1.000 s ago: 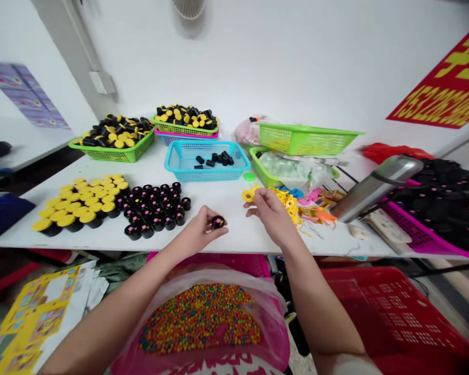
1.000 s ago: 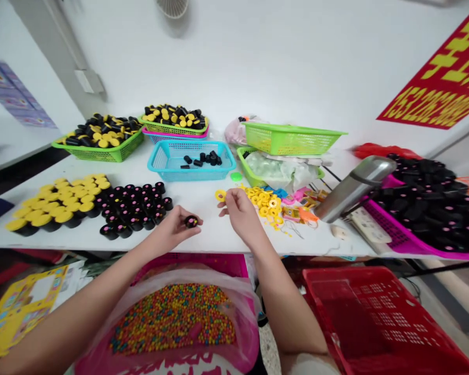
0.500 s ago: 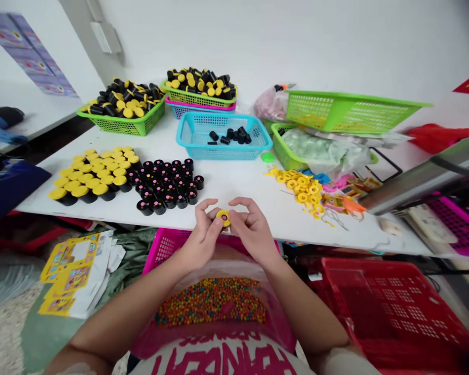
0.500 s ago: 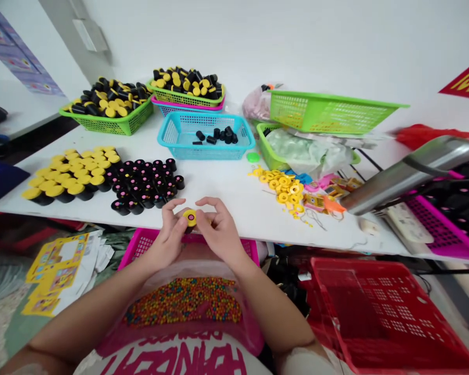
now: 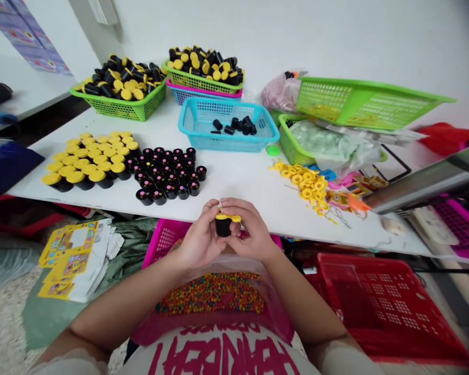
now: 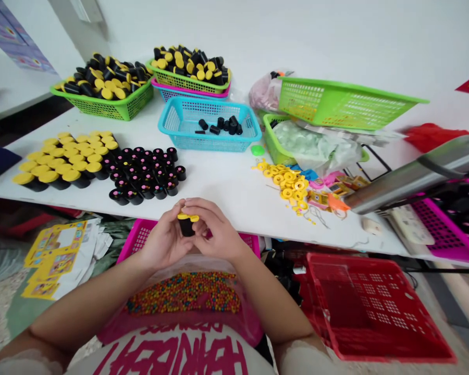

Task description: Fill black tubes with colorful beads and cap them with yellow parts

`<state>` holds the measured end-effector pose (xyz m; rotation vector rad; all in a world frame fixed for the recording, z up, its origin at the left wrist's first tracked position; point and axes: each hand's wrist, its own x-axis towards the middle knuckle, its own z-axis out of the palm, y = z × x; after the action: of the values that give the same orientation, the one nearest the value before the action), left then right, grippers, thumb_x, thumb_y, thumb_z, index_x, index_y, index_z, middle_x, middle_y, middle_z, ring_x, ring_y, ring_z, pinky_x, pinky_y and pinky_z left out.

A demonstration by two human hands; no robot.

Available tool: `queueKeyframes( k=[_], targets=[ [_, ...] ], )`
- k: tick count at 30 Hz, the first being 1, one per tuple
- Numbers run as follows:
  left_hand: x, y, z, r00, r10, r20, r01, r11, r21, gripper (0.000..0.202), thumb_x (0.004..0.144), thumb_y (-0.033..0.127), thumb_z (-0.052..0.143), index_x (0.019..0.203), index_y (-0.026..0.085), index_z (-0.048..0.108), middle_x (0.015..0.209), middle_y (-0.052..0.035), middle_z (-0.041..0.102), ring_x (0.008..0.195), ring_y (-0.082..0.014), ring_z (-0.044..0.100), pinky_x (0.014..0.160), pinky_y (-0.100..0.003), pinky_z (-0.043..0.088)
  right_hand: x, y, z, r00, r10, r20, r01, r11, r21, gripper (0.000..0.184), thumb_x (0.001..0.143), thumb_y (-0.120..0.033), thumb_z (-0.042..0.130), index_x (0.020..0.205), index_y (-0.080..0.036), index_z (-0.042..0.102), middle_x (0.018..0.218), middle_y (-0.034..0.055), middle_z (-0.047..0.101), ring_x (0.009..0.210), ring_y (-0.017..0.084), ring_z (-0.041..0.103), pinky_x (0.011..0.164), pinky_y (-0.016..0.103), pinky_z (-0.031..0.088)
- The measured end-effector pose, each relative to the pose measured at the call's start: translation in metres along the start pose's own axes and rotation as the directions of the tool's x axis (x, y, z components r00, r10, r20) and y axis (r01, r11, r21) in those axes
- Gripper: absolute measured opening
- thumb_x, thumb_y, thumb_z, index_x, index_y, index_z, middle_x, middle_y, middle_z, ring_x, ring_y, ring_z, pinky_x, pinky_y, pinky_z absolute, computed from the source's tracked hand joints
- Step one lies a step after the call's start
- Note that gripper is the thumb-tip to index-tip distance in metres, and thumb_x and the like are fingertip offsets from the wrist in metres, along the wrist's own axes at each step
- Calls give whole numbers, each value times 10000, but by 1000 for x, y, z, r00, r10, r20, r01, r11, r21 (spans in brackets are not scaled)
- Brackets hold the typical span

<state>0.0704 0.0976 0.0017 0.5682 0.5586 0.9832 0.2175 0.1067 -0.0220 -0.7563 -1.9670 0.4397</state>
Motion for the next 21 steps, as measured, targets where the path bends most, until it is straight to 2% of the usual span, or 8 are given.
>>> queueKeyframes(
  k=[4, 8, 11, 13, 15, 18, 19, 21],
  targets=[
    [0, 1, 4, 998, -47, 35, 48, 999, -23, 241, 891, 433, 474, 833, 208, 409, 690, 8, 482, 597, -103, 516, 471, -205, 418, -2, -5, 8, 998, 12, -58, -12, 1000, 4, 514, 747, -156, 576, 1241, -280, 508, 1233, 79, 610, 1145, 243, 594, 962, 433, 524],
    [1, 1, 4, 999, -35, 6, 34, 998, 56, 210, 876, 425, 450, 848, 224, 395, 707, -9, 461, 657, -141, 520, 435, -215, 371, -3, -10, 7, 994, 57, -88, -55, 998, 21, 490, 753, -155, 544, 1227, -278, 546, 1218, 80, 625, 1125, 244, 603, 926, 432, 540],
    [-1, -4, -2, 999, 7, 37, -10, 997, 76, 254, 901, 487, 448, 930, 236, 412, 749, -17, 490, 703, -155, 539, 461, -228, 391, -1, -9, -6, 985, 167, 34, -170, 961, 220, 455, 784, -235, 649, 1233, -286, 597, 1264, 71, 607, 1071, 224, 624, 853, 392, 574],
    [-4, -7, -9, 991, 47, 126, -61, 992, 112, 338, 901, 545, 499, 1066, 270, 392, 805, -8, 534, 735, -157, 572, 550, -254, 462, 0, -7, -17, 965, 215, 151, -259, 876, 407, 397, 794, -329, 706, 1185, -290, 655, 1246, 66, 619, 1035, 211, 638, 809, 371, 589],
    [-6, -7, -17, 968, 52, 247, -111, 967, 230, 458, 895, 595, 522, 1192, 321, 307, 866, 0, 576, 770, -159, 605, 675, -299, 507, 0, -5, -23, 956, 229, 186, -295, 773, 561, 262, 828, -360, 700, 1083, -303, 716, 1172, 50, 658, 1056, 206, 640, 835, 378, 585],
    [-8, -1, -25, 918, 97, 384, -286, 834, 473, 487, 924, 608, 453, 1248, 334, 215, 1003, -32, 613, 901, -174, 618, 833, -350, 493, -1, -4, -21, 932, 331, 150, -334, 619, 711, 215, 806, -349, 744, 1018, -316, 735, 1167, 29, 671, 1140, 201, 611, 934, 397, 544],
    [-8, 3, -27, 898, 138, 419, -371, 749, 549, 465, 936, 587, 444, 1240, 317, 216, 1063, -54, 610, 970, -183, 607, 884, -363, 474, 0, -4, -19, 904, 392, 173, -379, 545, 748, 297, 775, -357, 774, 1063, -313, 721, 1192, 29, 663, 1141, 195, 608, 944, 388, 536],
    [-7, 11, -30, 855, 193, 481, -505, 517, 691, 410, 953, 499, 468, 1220, 279, 247, 1170, -97, 588, 1089, -200, 569, 974, -385, 427, 1, -4, -13, 813, 483, 324, -520, 355, 777, 419, 734, -374, 805, 1124, -268, 695, 1148, 44, 675, 1047, 173, 636, 908, 353, 540]
  ],
)
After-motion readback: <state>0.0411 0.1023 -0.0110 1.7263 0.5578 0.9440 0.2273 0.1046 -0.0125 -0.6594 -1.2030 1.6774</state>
